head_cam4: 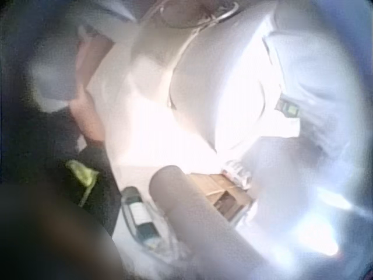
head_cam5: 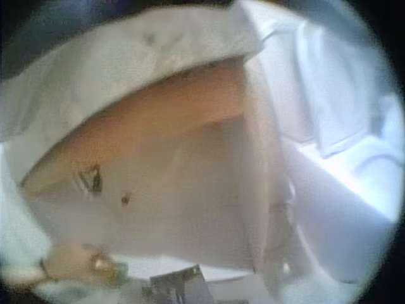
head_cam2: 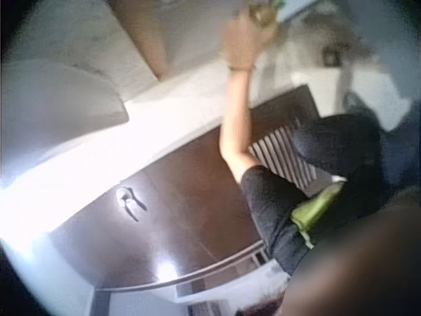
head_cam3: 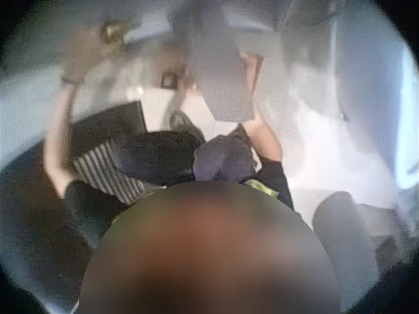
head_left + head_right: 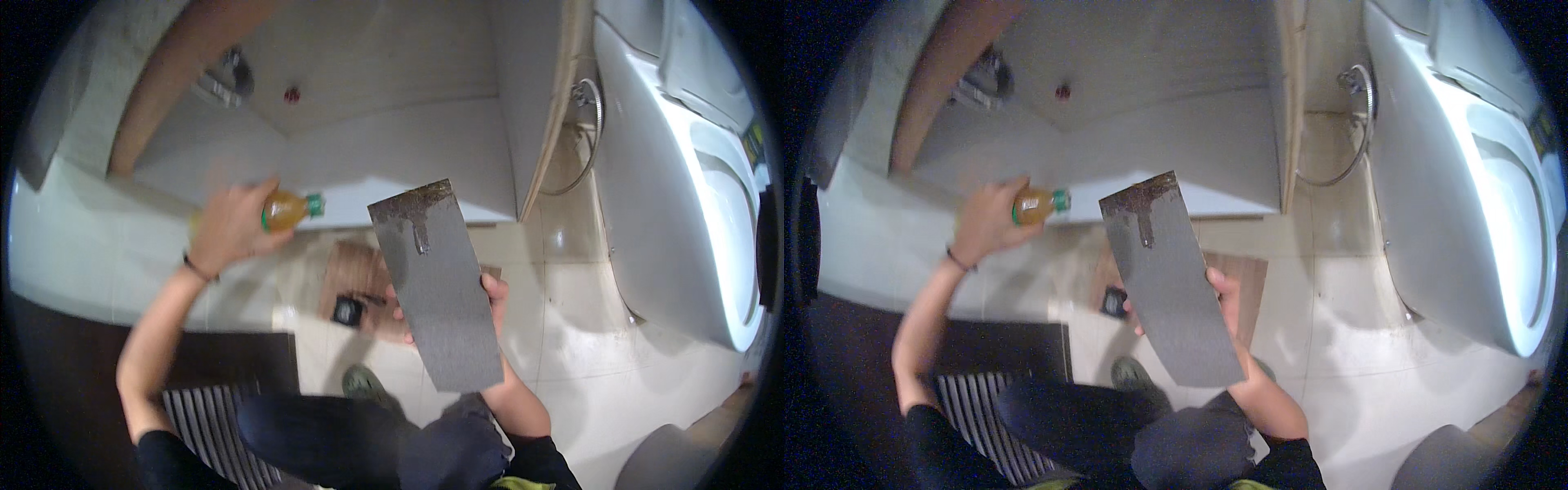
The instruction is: The person pours a yellow liquid from a plastic bottle onto a grey rectangular tile. They repeatedly apply the liquid to the tile's surface and edges, then inspect the tile by holding it up to the light. The person also uses a tape measure to measure the tile.
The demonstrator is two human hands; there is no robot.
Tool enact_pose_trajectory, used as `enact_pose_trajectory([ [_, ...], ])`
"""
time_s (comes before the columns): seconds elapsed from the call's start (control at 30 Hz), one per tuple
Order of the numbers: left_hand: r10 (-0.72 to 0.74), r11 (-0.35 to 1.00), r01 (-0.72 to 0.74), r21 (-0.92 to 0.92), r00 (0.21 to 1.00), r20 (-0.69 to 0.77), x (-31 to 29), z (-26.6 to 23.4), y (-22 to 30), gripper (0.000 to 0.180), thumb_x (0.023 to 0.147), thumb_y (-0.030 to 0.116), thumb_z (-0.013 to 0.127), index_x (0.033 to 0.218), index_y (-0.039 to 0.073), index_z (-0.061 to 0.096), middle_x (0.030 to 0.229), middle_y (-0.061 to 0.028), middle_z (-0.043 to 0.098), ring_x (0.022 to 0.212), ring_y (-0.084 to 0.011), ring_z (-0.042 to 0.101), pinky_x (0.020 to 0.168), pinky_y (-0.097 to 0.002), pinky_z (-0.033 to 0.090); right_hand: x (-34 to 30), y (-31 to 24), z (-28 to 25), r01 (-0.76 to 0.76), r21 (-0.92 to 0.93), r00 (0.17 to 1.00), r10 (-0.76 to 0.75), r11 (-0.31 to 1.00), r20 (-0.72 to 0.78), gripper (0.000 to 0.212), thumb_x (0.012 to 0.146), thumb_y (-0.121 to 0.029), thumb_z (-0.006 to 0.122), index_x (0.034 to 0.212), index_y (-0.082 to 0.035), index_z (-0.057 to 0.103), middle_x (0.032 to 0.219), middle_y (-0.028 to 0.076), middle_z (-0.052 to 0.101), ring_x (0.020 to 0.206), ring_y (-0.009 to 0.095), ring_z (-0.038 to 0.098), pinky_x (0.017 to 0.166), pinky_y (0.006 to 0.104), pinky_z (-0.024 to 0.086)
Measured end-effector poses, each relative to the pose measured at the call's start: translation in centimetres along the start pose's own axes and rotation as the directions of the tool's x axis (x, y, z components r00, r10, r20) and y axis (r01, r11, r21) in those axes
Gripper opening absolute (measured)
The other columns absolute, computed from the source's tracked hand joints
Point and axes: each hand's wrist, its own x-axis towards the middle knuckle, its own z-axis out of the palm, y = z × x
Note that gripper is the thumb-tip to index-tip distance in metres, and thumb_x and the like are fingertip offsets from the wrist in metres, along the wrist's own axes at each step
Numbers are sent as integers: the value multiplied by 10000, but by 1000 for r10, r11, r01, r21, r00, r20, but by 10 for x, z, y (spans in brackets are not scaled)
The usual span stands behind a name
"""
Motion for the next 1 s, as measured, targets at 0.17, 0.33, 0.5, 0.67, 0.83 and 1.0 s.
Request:
enact_pose_trajectory([
  [0.17,-360,752,295,-589,933,8,-29,42,24,364,712,267,794,844,16,566,753,-136,605,680,-220,593,641,-343,462,27,-33,59,157,-395,982,-184,905,-32,855,843,-615,475,1426,4,389,1316,274,505,1073,319,617,791,450,582],
  [0.33,-493,449,400,-799,856,152,-56,55,53,275,795,199,753,902,30,564,774,-21,564,721,-113,531,678,-279,449,44,-71,110,349,-473,937,-309,809,162,745,877,-557,500,1403,-41,390,1151,111,544,998,211,570,820,379,517],
  [0.5,-681,332,313,-890,733,4,-58,44,61,238,827,176,725,943,39,569,816,-3,557,737,-97,528,688,-261,441,61,-91,125,326,-528,945,-263,784,194,774,864,-608,516,1350,-14,416,1086,97,529,987,201,544,829,383,492],
  [0.67,-711,341,309,-888,703,-29,-53,44,59,234,830,171,723,946,41,565,811,-5,552,733,-95,527,684,-257,440,77,-94,126,330,-511,943,-255,794,213,738,854,-624,538,1247,-3,465,1066,109,529,979,205,549,812,384,501],
  [0.83,-626,455,290,-842,777,-70,-51,48,61,237,829,166,723,930,43,547,803,-5,544,732,-94,520,677,-261,443,76,-97,136,368,-447,928,-288,815,238,670,852,-626,542,1151,-27,509,1010,104,531,946,198,552,780,374,506],
  [1.0,-614,466,302,-832,787,-58,-49,47,62,245,823,159,730,914,45,533,798,-5,535,728,-95,515,670,-257,441,78,-101,144,394,-419,916,-312,818,251,617,848,-617,553,1092,-51,519,964,94,533,902,195,557,760,365,502],
])
